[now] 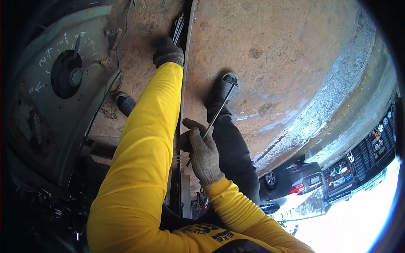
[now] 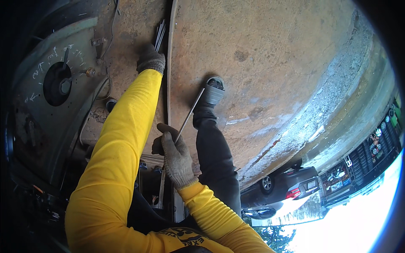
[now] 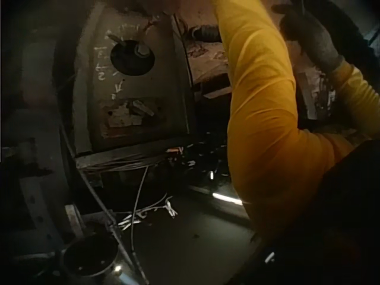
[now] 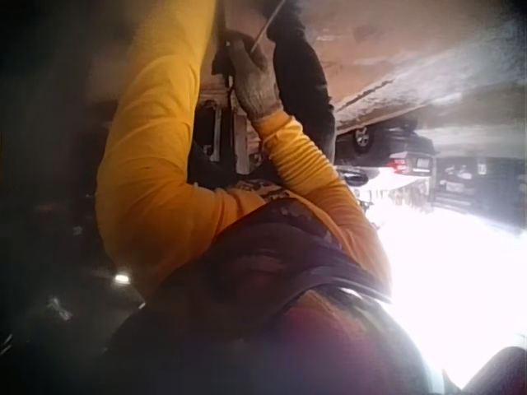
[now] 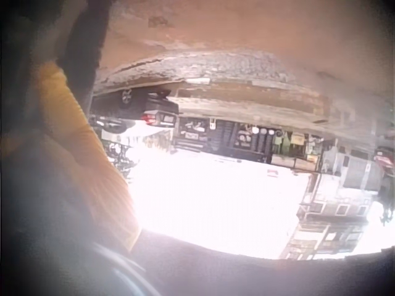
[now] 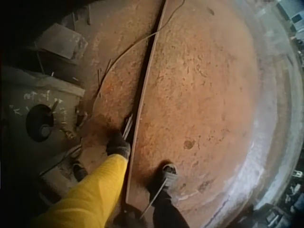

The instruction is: The person performs welding and assembly tasks on a circular metal frame using a welding tool and locking pliers. The person positions a metal rod against the frame, secures it with pliers, and applies welds to join the components.

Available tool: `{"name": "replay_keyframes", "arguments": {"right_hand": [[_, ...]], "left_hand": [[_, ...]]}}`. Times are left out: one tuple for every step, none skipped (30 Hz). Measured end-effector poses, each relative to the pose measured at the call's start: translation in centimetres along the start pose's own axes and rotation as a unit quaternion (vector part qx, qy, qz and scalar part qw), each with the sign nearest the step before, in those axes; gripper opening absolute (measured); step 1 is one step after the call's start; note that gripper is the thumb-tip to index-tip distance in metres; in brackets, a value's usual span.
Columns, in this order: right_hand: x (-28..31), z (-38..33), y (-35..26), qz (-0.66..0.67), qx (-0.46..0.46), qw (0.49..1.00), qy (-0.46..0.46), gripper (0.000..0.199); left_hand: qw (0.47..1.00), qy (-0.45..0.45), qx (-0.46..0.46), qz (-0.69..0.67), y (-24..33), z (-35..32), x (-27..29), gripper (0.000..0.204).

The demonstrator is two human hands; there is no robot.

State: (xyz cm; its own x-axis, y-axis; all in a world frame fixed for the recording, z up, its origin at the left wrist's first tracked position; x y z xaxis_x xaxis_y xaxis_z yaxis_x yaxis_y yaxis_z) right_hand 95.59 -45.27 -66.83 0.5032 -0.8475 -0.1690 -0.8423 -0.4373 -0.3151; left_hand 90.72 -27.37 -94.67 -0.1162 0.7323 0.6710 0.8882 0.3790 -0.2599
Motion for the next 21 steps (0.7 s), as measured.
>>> {"name": "replay_keyframes", "arguments": {"right_hand": [[0.0, 0.0, 0.0, -0.001, 0.002, 1.0, -0.003, 0.037], [0.0, 0.0, 0.0, -0.003, 0.004, 1.0, -0.005, 0.037], [0.1, 0.0, 0.0, -0.005, 0.004, 1.0, -0.008, 0.037], [0.1, -0.1, -0.1, -0.014, 0.004, 1.0, -0.01, 0.037], [0.1, -0.1, -0.2, -0.023, 0.004, 1.0, -0.011, 0.037], [0.1, -0.1, -0.3, -0.031, 0.004, 0.999, -0.012, 0.037], [0.1, -0.2, -0.2, -0.032, 0.006, 0.999, -0.005, 0.037], [0.1, -0.2, 0.0, -0.032, 0.007, 0.999, 0.001, 0.037], [0.2, -0.2, 0.1, -0.035, 0.009, 0.999, 0.006, 0.037], [0.2, -0.2, 0.1, -0.03, 0.01, 0.999, 0.003, 0.037], [0.3, -0.3, 0.2, -0.025, 0.011, 1.0, 0.001, 0.036], [0.3, -0.3, 0.3, -0.022, 0.011, 1.0, -0.003, 0.036], [0.3, -0.4, 0.3, -0.023, 0.012, 1.0, -0.005, 0.036], [0.2, -0.4, 0.3, -0.024, 0.012, 1.0, -0.007, 0.036], [0.3, -0.5, 0.3, -0.024, 0.014, 1.0, -0.006, 0.036], [0.3, -0.5, 0.3, -0.026, 0.016, 1.0, -0.008, 0.036], [0.4, -0.5, 0.2, -0.028, 0.017, 0.999, -0.011, 0.036], [0.2, -0.5, 0.3, -0.028, 0.018, 0.999, -0.013, 0.036], [0.2, -0.5, 0.4, -0.024, 0.02, 0.999, -0.011, 0.036], [0.3, -0.5, 0.7, -0.02, 0.022, 1.0, -0.009, 0.036], [0.4, -0.4, 1.0, -0.016, 0.023, 1.0, -0.01, 0.036]], "left_hand": [[1.0, 0.003, -0.006, 0.006, 0.0, 0.0, 0.1, 0.039], [1.0, 0.0, -0.013, 0.006, 0.0, 0.2, 0.2, 0.037], [1.0, -0.003, -0.018, 0.007, 0.0, 0.3, 0.5, 0.036], [1.0, -0.007, -0.023, 0.007, 0.0, 0.5, 0.8, 0.036], [0.999, -0.01, -0.029, 0.013, 0.0, 0.6, 0.9, 0.035], [0.999, -0.013, -0.037, 0.019, 0.1, 0.7, 1.1, 0.035], [0.999, -0.015, -0.044, 0.025, 0.2, 0.9, 1.3, 0.035], [0.998, -0.012, -0.054, 0.034, 0.3, 1.0, 1.2, 0.033], [0.997, -0.009, -0.063, 0.041, 0.3, 1.0, 1.0, 0.032], [0.996, -0.006, -0.073, 0.049, 0.4, 1.1, 0.8, 0.031], [0.995, -0.01, -0.075, 0.057, 0.5, 1.3, 0.7, 0.032], [0.995, -0.014, -0.074, 0.064, 0.4, 1.6, 0.8, 0.033], [0.995, -0.017, -0.074, 0.071, 0.2, 2.0, 0.9, 0.034], [0.994, -0.029, -0.081, 0.062, 0.0, 2.3, 1.1, 0.036], [0.994, -0.042, -0.091, 0.054, -0.1, 2.6, 1.1, 0.037], [0.992, -0.055, -0.1, 0.046, -0.2, 2.8, 1.1, 0.039], [0.991, -0.061, -0.111, 0.032, -0.4, 2.9, 1.0, 0.04], [0.99, -0.066, -0.121, 0.02, -0.7, 3.3, 0.9, 0.041], [0.989, -0.071, -0.131, 0.009, -1.2, 3.7, 0.7, 0.042], [0.986, -0.08, -0.147, -0.011, -1.8, 4.2, 0.3, 0.04], [0.982, -0.086, -0.162, -0.03, -2.8, 5.2, -0.6, 0.038]]}}
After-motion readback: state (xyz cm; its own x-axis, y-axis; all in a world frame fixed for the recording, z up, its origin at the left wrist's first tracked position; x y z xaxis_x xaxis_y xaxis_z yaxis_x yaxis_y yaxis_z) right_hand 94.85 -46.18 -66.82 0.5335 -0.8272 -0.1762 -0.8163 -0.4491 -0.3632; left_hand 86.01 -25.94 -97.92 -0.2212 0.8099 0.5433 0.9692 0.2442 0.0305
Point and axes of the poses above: each hand's wrist, its own z-axis towards the middle knuckle, its own x-axis out of the back of the hand, y = z × x, the point moved 3 cm from there along z, towards the middle knuckle, and after that the axes turned 12 degrees about x, right-handed, at the moved point
